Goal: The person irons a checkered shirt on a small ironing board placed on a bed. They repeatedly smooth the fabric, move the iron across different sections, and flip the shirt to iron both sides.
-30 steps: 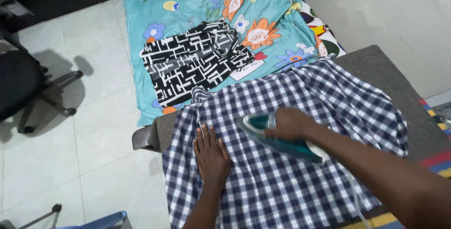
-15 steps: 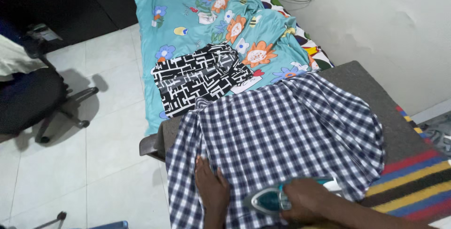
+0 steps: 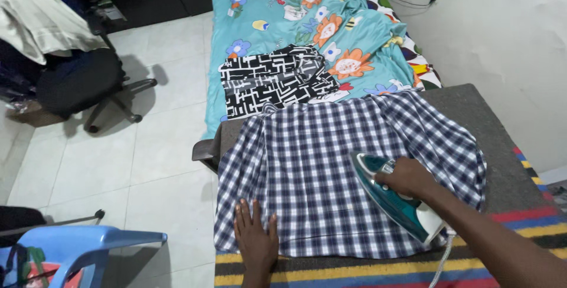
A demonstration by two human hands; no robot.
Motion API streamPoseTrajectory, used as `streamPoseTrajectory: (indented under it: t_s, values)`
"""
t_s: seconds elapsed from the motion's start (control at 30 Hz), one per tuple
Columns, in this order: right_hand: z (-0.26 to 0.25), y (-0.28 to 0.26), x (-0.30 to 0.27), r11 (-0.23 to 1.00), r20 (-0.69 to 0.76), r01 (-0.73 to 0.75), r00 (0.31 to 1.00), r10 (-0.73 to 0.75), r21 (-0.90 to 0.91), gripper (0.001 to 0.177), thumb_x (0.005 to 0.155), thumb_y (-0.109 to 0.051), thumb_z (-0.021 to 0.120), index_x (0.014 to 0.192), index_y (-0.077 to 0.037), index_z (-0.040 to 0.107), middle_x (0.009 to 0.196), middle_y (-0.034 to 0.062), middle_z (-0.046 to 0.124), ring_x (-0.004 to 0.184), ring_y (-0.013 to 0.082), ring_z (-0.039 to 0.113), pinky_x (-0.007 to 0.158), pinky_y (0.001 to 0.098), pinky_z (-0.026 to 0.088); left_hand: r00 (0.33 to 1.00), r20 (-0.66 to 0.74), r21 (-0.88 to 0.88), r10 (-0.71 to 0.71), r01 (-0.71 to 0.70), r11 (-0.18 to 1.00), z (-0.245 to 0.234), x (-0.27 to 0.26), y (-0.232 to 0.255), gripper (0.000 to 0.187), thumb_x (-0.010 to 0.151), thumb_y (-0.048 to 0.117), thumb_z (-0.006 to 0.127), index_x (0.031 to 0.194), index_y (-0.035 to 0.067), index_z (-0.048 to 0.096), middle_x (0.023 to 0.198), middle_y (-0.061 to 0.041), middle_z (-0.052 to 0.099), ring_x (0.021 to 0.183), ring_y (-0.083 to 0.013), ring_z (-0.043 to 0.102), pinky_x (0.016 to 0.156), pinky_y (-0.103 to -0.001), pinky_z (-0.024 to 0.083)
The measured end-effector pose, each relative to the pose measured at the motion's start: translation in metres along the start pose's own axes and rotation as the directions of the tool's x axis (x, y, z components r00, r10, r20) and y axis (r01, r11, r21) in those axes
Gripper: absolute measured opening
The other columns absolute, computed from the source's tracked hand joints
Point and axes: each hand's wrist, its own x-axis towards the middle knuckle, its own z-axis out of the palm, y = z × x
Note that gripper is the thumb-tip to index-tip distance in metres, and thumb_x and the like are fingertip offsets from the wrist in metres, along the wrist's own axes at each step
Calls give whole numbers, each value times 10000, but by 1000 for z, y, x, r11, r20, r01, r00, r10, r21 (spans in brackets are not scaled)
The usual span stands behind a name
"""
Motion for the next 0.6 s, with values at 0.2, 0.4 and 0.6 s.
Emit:
streamPoseTrajectory:
  t_s: [0.2, 0.4, 0.6]
  values:
    - [24, -24, -33, 800, 299, 499, 861, -412, -335, 654, 799, -607, 789, 1110, -37, 711, 1010, 127, 754, 872, 239, 738, 809, 404, 606, 994, 107, -8, 14, -14, 1000, -23, 3, 4, 928, 857, 675, 616, 1562, 148, 322, 1685, -134, 126, 1565, -297, 63, 1243, -482, 109]
    - [38, -43, -70, 567, 439, 708, 706, -555, -421, 613, 827, -557, 770, 1118, -22, 698, 941, 150, 759, 834, 276, 730, 787, 420, 589, 938, 116, -135, -327, 341, 930, -42, -18, 29, 949, 789, 477, 851, 1486, 65, 358, 1630, -156, 273, 1522, -351, 215, 1242, -511, 200]
    - [30, -55, -60, 835, 206, 439, 898, -390, -332, 637, 826, -583, 759, 1123, -21, 719, 942, 135, 765, 808, 245, 755, 753, 398, 606, 797, -38, -309, -603, 564, 766, -23, -51, 36, 936, 748, 300, 883, 1441, -34, 350, 1346, -257, 480, 1232, -369, 551, 1002, -444, 511]
